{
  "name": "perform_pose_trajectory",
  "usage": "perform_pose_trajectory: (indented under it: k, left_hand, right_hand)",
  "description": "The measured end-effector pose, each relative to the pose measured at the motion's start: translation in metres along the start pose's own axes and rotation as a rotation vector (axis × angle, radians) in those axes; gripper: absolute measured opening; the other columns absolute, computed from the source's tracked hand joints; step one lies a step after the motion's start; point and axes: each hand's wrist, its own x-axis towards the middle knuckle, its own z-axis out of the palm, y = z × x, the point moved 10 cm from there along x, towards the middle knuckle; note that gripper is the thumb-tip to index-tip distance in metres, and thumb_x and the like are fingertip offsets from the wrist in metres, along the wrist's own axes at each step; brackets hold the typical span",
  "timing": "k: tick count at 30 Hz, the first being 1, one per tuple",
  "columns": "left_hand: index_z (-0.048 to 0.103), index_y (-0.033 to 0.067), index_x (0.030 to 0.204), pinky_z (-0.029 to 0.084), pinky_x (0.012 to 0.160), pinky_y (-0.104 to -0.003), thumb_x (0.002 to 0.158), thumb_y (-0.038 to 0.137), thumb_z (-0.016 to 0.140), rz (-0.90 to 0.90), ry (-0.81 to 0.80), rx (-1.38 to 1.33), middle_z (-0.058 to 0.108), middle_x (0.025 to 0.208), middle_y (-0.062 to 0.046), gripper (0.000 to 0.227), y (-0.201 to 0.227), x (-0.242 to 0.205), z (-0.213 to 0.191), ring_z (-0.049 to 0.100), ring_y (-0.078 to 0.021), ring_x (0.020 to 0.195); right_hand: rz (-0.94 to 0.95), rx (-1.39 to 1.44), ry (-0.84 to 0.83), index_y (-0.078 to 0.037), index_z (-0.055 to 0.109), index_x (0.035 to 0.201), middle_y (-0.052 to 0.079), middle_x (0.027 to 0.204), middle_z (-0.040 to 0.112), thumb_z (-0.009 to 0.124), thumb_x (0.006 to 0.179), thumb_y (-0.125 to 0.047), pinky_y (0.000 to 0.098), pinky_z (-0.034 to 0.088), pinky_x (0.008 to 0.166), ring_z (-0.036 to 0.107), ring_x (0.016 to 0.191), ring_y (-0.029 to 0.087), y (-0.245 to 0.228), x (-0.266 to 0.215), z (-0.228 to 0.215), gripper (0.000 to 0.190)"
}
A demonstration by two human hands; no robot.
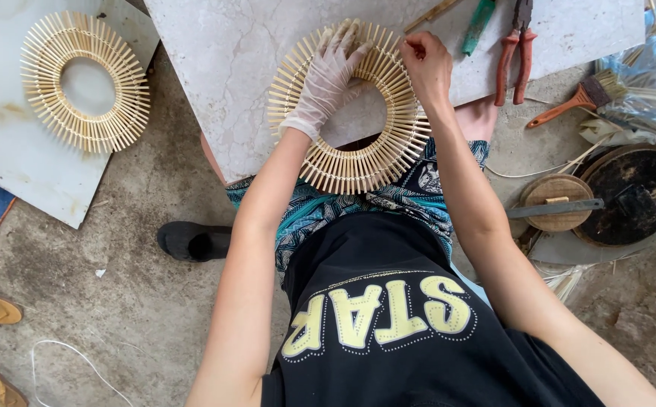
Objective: Assembling and securing wooden/bamboo sticks into circular frames for decorative products.
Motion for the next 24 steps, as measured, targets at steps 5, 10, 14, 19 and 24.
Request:
perform_pose_trajectory:
  k: [5,10,14,19,24]
  left_hand:
    - [0.043,0.0187,0.155,0.021,0.126,-0.056,0.084,0.045,0.088,-0.024,0.007,-0.028,0.032,0.164,-0.019,0.088,0.006,-0.002,-0.012,0.027,-0.0365,0.152]
    - [0.041,0.0191,0.158,0.021,0.126,-0.054,0.081,0.034,0.088,-0.044,-0.034,-0.012,0.031,0.164,-0.018,0.091,0.004,-0.005,-0.008,0.027,-0.0366,0.152]
    - [0.04,0.0205,0.159,0.022,0.127,-0.052,0.083,0.031,0.089,-0.027,-0.026,-0.002,0.03,0.167,-0.017,0.09,0.0,-0.007,-0.007,0.027,-0.0352,0.154]
    - [0.04,0.0197,0.158,0.021,0.126,-0.053,0.082,0.031,0.088,-0.041,-0.042,0.011,0.031,0.164,-0.018,0.09,0.003,-0.007,-0.005,0.027,-0.0355,0.153]
    - [0.044,0.0219,0.15,0.041,0.118,-0.045,0.072,0.027,0.085,-0.105,0.103,0.345,0.049,0.155,-0.016,0.089,0.035,-0.012,-0.041,0.049,-0.0293,0.142]
  right_hand:
    - [-0.025,-0.032,-0.011,-0.002,0.075,0.107,0.011,0.097,0.075,0.075,0.097,-0.019,0.034,0.058,0.075,0.073,0.082,0.018,-0.005,0.004,-0.002,0.019]
    - [-0.074,-0.02,-0.081,0.0,0.071,0.114,0.01,0.1,0.072,0.074,0.098,-0.018,0.0324,0.057,0.074,0.071,0.084,0.018,-0.012,0.007,0.006,0.024]
    - [-0.147,0.044,-0.096,-0.001,0.072,0.119,0.009,0.103,0.072,0.07,0.1,-0.013,0.0309,0.057,0.076,0.069,0.085,0.017,-0.014,0.009,0.016,0.022]
    - [-0.164,0.036,-0.076,-0.002,0.073,0.119,0.009,0.104,0.072,0.07,0.102,-0.01,0.0304,0.057,0.077,0.069,0.085,0.016,-0.011,0.005,0.017,0.019]
    - [-0.125,0.016,-0.052,-0.003,0.068,0.129,0.014,0.111,0.067,0.069,0.102,-0.01,0.0309,0.059,0.081,0.067,0.098,0.021,0.001,0.006,0.0,0.028]
